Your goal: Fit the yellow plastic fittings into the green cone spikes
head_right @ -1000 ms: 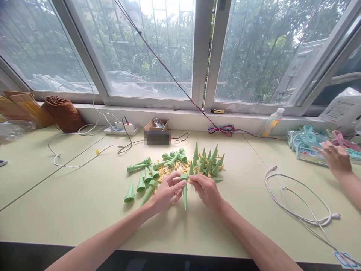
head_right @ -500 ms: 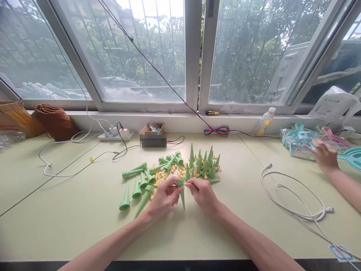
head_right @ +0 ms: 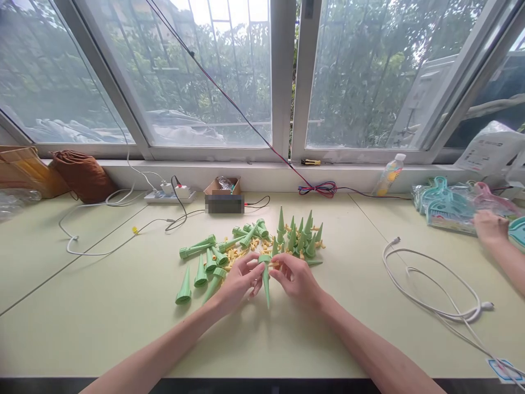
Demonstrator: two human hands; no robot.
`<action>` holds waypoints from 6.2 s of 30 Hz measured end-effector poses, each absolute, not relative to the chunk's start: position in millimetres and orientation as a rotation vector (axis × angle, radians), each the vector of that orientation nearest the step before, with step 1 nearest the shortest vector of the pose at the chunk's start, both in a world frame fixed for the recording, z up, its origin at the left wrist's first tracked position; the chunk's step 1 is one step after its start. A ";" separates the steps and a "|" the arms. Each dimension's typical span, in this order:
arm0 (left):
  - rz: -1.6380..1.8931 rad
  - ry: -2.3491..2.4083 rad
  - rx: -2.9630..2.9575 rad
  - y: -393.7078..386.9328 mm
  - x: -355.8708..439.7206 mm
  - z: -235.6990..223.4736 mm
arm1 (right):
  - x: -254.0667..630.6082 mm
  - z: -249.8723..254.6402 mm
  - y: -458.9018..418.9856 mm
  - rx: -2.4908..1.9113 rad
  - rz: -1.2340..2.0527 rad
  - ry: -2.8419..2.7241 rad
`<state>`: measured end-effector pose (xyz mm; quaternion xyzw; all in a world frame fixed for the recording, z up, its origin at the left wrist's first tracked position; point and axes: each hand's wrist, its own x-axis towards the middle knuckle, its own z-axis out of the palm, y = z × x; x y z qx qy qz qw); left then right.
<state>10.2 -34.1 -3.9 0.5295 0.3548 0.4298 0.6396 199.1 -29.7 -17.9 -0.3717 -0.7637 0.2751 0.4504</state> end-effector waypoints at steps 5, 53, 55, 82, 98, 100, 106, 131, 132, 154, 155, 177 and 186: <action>0.942 0.732 0.988 -29.1 5.4 -10.3 | 202.6 -22.9 -26.3 -0.792 0.577 -1.936; 0.905 0.820 1.086 -30.3 5.1 -7.0 | 207.3 -23.2 -24.8 -0.774 -0.105 -2.225; 0.915 0.824 1.178 -31.4 5.4 -6.8 | 207.2 -22.7 -25.3 -0.790 -0.078 -2.229; 0.859 0.853 1.700 -34.4 2.9 -0.4 | 211.0 9.0 -30.4 -1.023 1.570 -1.832; 0.852 0.795 1.476 -33.0 5.6 -7.4 | 208.1 1.8 -28.4 -0.950 1.902 -1.496; 0.829 0.793 1.461 -33.3 5.1 -4.8 | 206.8 1.5 -30.3 -0.985 1.791 -1.569; 0.768 0.789 1.268 -32.1 4.8 1.5 | 203.7 1.1 -35.1 -1.012 1.343 -1.870; 1.013 0.747 1.425 -24.0 0.9 4.8 | 201.7 -11.0 -30.1 -0.927 1.446 -1.679; 1.085 0.764 1.422 -22.1 -1.4 6.9 | 201.0 -14.0 -30.6 -0.946 1.349 -1.724; 1.598 0.813 1.227 -0.7 -23.2 13.5 | 131.7 -14.5 -22.6 -1.013 0.275 -2.598; 1.596 0.813 1.215 -0.5 -22.9 13.6 | 132.0 -15.4 -23.2 -0.999 0.263 -2.615; 1.372 0.856 1.383 -11.3 -16.4 8.6 | 183.4 -13.6 -38.2 -0.855 0.639 -1.861; 1.215 0.865 1.478 -17.6 -11.3 11.5 | 183.1 -5.8 -40.1 -0.855 0.716 -1.735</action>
